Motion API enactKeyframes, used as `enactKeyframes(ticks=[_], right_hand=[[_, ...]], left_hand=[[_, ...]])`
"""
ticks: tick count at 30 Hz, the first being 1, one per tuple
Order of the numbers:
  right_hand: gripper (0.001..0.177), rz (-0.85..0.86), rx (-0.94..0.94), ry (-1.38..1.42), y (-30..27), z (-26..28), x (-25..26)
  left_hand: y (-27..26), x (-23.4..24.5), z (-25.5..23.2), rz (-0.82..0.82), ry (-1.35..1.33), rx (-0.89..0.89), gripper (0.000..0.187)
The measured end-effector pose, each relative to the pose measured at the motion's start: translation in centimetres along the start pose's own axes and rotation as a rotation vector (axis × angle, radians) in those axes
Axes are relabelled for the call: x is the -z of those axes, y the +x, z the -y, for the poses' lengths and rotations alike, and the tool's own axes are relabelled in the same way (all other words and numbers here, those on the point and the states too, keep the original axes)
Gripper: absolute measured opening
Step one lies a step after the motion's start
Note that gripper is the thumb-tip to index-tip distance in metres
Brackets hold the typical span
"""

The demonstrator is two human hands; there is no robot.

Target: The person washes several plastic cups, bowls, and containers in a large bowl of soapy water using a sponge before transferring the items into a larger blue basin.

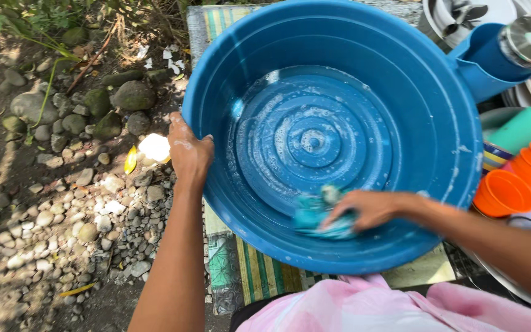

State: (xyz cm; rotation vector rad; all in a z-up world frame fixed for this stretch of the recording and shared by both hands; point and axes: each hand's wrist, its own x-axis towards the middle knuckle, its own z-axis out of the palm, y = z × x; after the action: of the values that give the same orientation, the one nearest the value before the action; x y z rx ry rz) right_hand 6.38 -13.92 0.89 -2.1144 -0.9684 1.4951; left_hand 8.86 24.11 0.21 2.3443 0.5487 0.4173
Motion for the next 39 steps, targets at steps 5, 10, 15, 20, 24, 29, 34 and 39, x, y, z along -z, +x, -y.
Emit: enactKeyframes(ticks=[5,10,15,20,24,29,34,39], right_hand=[[0.06,-0.323,-0.359,-0.414,-8.8,-4.6,3.9],[0.05,-0.298,-0.399,-0.034,-4.0,-1.9,1.1],[0.047,-0.427,0.059,0.746,1.2,5.5,-2.4],[0.055,-0.382,0.351,1.117,7.0,12.9,-2.4],[0.05,-0.718,0.297,0.981,8.9,15.2,-4.6],[0.048,-0.573,-0.087,0.484,1.7,9.5,-4.4],[0.07,-0.356,-0.575,-0.094,-4.6,5.6,-1.5],[0.078,-0.347,-0.357,0.022,1.9,8.4,-3.6]], left_hand=[[0.2,1.1,-0.8,0.117,-0.127,0.149,0.049],[-3.1,3.1,-1.6,0.047,-0.317,0.236,0.049],[-13.2,2.4,-4.4,-0.026,-0.394,0.613,0.049],[-15.9,2.0,-5.5,-0.201,-0.404,0.248,0.056],[-13.3,0.8,-3.5,-0.11,-0.428,0.427,0.047],[-5.2,2.0,0.8,-0.115,-0.24,0.145,0.04],[-1.8,4.8,0.4,-0.109,0.057,0.058,0.046],[-12.1,4.1,-5.4,-0.251,0.105,-0.192,0.052]])
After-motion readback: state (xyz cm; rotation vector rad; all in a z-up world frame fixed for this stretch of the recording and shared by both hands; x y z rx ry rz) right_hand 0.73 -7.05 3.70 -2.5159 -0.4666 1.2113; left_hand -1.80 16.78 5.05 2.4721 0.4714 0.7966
